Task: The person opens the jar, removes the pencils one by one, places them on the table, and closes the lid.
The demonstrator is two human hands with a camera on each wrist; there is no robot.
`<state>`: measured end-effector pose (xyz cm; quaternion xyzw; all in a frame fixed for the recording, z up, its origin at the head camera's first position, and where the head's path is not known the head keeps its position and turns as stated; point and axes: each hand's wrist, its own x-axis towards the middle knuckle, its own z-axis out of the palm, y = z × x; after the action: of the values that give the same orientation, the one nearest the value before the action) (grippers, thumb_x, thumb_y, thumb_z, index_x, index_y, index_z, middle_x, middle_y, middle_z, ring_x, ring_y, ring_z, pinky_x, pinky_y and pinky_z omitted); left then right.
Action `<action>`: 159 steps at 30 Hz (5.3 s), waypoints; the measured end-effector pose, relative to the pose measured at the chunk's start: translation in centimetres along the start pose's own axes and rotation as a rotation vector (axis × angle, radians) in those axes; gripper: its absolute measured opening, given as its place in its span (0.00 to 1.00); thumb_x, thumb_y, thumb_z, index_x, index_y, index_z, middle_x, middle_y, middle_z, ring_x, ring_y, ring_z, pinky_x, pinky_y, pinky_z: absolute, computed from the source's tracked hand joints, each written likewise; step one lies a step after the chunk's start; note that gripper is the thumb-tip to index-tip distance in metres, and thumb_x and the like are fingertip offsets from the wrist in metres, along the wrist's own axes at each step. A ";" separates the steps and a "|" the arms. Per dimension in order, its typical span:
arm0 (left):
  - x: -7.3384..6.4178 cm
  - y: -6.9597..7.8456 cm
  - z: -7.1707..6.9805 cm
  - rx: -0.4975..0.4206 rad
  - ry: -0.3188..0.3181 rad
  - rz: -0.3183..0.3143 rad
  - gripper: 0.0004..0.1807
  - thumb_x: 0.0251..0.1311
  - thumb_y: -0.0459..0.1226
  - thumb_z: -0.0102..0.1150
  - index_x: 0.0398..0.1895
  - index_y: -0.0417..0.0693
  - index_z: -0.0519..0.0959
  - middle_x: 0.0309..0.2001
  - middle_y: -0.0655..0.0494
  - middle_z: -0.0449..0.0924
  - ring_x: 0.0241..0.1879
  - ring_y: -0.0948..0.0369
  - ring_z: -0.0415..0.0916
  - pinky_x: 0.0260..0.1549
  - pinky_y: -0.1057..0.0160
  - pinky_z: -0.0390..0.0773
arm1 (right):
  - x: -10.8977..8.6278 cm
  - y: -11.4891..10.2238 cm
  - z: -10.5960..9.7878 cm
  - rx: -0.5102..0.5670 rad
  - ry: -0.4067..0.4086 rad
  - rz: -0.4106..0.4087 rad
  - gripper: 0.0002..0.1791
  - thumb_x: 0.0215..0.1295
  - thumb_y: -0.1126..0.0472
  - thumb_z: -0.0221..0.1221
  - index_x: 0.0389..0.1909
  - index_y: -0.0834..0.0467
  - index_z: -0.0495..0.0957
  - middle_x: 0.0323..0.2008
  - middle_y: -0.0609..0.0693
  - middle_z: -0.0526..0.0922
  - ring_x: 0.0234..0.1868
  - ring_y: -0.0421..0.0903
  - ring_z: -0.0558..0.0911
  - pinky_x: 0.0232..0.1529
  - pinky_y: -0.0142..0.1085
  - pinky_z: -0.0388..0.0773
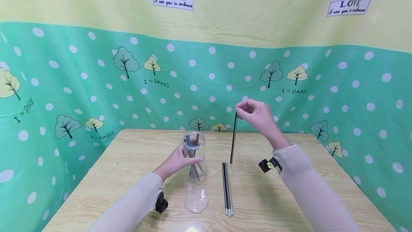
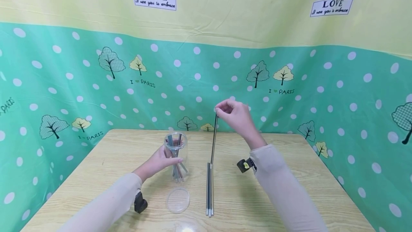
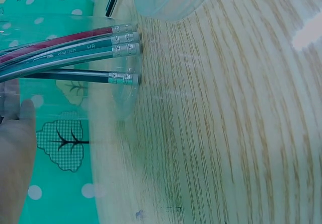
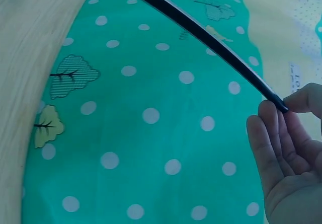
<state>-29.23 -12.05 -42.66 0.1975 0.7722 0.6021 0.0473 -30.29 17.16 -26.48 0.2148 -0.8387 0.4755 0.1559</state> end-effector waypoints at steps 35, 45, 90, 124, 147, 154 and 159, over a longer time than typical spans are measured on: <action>0.0 -0.1 0.0 -0.024 0.001 0.009 0.39 0.43 0.46 0.71 0.61 0.66 0.63 0.57 0.64 0.70 0.59 0.63 0.63 0.60 0.51 0.57 | -4.9 13.4 8.1 0.038 -0.355 0.468 0.12 0.58 0.60 0.58 0.38 0.64 0.79 0.28 0.53 0.81 0.30 0.47 0.81 0.36 0.41 0.80; 0.0 -0.2 0.0 -0.012 -0.006 0.026 0.40 0.43 0.46 0.71 0.62 0.65 0.62 0.58 0.62 0.69 0.60 0.61 0.63 0.59 0.50 0.58 | -5.8 14.9 9.4 0.030 -0.393 0.504 0.10 0.56 0.62 0.59 0.33 0.66 0.79 0.24 0.55 0.80 0.25 0.48 0.81 0.29 0.37 0.80; -1.0 2.4 0.0 -0.033 -0.045 0.004 0.36 0.47 0.42 0.69 0.61 0.59 0.64 0.58 0.62 0.69 0.60 0.61 0.62 0.61 0.50 0.55 | -4.5 11.9 8.6 -0.023 -0.417 0.420 0.11 0.56 0.61 0.58 0.38 0.63 0.76 0.32 0.59 0.79 0.30 0.53 0.81 0.32 0.42 0.80; 0.0 0.2 0.0 -0.019 -0.020 0.006 0.36 0.49 0.40 0.68 0.61 0.62 0.62 0.59 0.63 0.69 0.62 0.62 0.59 0.61 0.51 0.54 | 0.3 1.6 9.0 -0.075 -0.405 0.079 0.10 0.59 0.50 0.59 0.34 0.53 0.79 0.27 0.48 0.80 0.26 0.45 0.80 0.28 0.37 0.80; -0.4 0.7 -0.2 -0.041 -0.064 0.042 0.42 0.49 0.41 0.67 0.67 0.63 0.56 0.61 0.59 0.66 0.63 0.61 0.58 0.61 0.52 0.56 | 1.1 0.1 12.1 -0.245 -0.343 -0.019 0.10 0.52 0.50 0.66 0.29 0.50 0.78 0.25 0.42 0.78 0.26 0.40 0.76 0.26 0.30 0.76; -1.0 2.4 -0.1 -0.033 -0.073 0.027 0.42 0.50 0.40 0.67 0.67 0.59 0.55 0.62 0.57 0.65 0.63 0.61 0.57 0.61 0.52 0.55 | 1.2 0.1 12.2 -0.259 -0.337 -0.027 0.08 0.54 0.50 0.64 0.28 0.50 0.79 0.24 0.41 0.78 0.26 0.39 0.76 0.26 0.30 0.75; -1.0 2.5 -0.1 -0.028 -0.067 -0.001 0.41 0.51 0.40 0.66 0.67 0.60 0.56 0.63 0.57 0.64 0.64 0.60 0.56 0.62 0.50 0.53 | 1.1 0.0 12.1 -0.262 -0.337 -0.041 0.07 0.55 0.52 0.63 0.29 0.51 0.79 0.24 0.41 0.78 0.26 0.39 0.76 0.26 0.29 0.76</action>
<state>-27.69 -12.04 -40.39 0.2164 0.7619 0.6058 0.0761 -31.88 6.49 -31.97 0.2864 -0.9030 0.3163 0.0496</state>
